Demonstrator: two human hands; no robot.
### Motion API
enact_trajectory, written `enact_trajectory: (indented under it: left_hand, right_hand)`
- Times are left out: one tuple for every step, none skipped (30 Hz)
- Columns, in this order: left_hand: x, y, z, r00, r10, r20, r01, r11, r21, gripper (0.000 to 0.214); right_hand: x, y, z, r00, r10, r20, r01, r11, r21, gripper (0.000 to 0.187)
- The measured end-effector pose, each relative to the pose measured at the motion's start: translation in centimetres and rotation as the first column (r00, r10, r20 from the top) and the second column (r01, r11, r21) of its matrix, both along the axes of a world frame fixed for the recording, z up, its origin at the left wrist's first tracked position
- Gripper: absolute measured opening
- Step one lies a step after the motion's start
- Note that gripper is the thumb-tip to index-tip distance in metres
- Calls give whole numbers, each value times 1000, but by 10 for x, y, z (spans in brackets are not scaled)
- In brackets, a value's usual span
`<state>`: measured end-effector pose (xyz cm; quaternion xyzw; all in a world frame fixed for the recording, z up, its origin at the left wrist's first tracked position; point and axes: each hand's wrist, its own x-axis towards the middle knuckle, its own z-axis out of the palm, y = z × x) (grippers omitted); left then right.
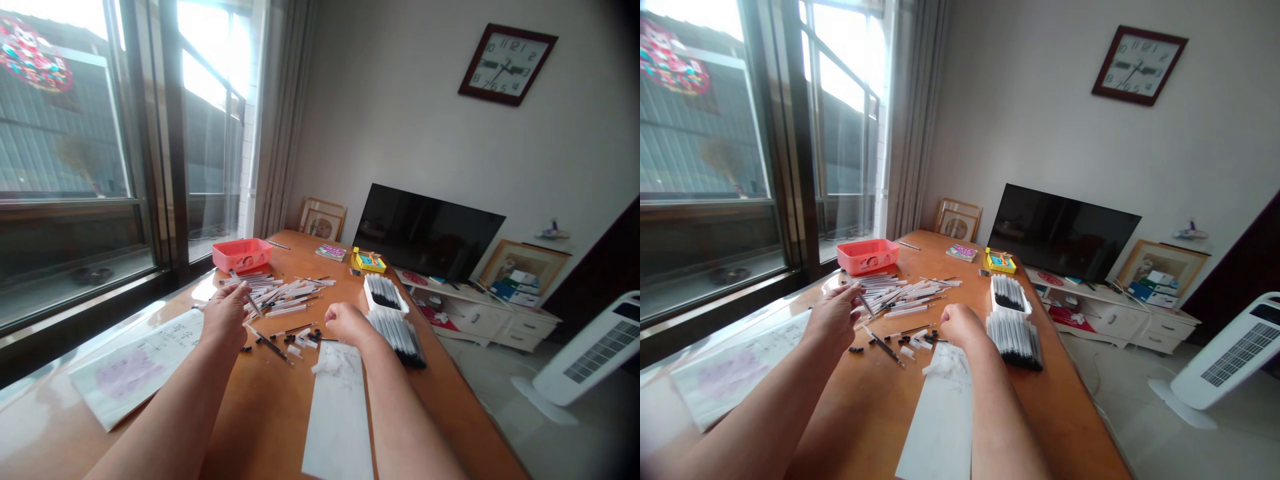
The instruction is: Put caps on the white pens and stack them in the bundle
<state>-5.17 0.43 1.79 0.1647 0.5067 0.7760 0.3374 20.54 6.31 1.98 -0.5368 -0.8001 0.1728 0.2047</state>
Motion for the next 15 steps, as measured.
enact_trajectory:
  left_hand:
    - [-1,0,0,1000,6,2,-6,1000,-3,41]
    - [-1,0,0,1000,10,5,-10,1000,-7,40]
    - [-1,0,0,1000,12,8,-12,1000,-12,40]
    - [-1,1,0,1000,11,13,-11,1000,-17,39]
    - [-1,1,0,1000,10,19,-9,1000,-21,39]
    - [-1,1,-1,1000,6,25,-5,1000,-23,39]
    - [-1,2,-1,1000,1,30,0,1000,-24,39]
    - [-1,3,-2,999,-4,32,5,1000,-23,38]
    - [-1,3,-3,999,-6,32,7,1000,-22,38]
    - [-1,4,-4,999,-6,32,7,1000,-20,37]
    - [-1,5,-4,999,-7,31,8,1000,-20,37]
    - [-1,5,-5,999,-7,31,7,1000,-21,36]
    - [-1,6,-5,999,-5,33,6,1000,-24,36]
    - [-1,6,-5,999,-7,37,8,1000,-27,35]
    - [0,6,-5,999,-13,44,14,1000,-28,35]
  right_hand:
    - [1,1,0,1000,-8,-2,8,1000,-2,15]
    - [3,2,-1,1000,-18,-5,18,1000,-3,15]
    - [5,3,-1,1000,-29,-8,29,1000,-5,16]
    - [7,4,-2,999,-42,-11,42,999,-6,16]
    - [10,6,-2,998,-57,-14,57,998,-6,16]
    - [14,8,-3,997,-73,-18,73,997,-6,15]
    - [17,10,-3,996,-89,-22,89,996,-7,15]
    - [21,12,-3,994,-104,-25,104,995,-8,14]
    - [26,14,-3,993,-117,-28,117,993,-11,14]
    - [30,16,-3,991,-128,-32,128,992,-15,14]
    - [34,18,-2,990,-137,-37,137,990,-21,14]
    - [37,19,-2,989,-145,-43,144,989,-27,15]
    - [40,20,-2,987,-151,-52,149,988,-32,16]
    - [42,21,-2,986,-155,-66,153,988,-34,16]
    - [44,21,-2,984,-156,-92,154,988,-31,17]
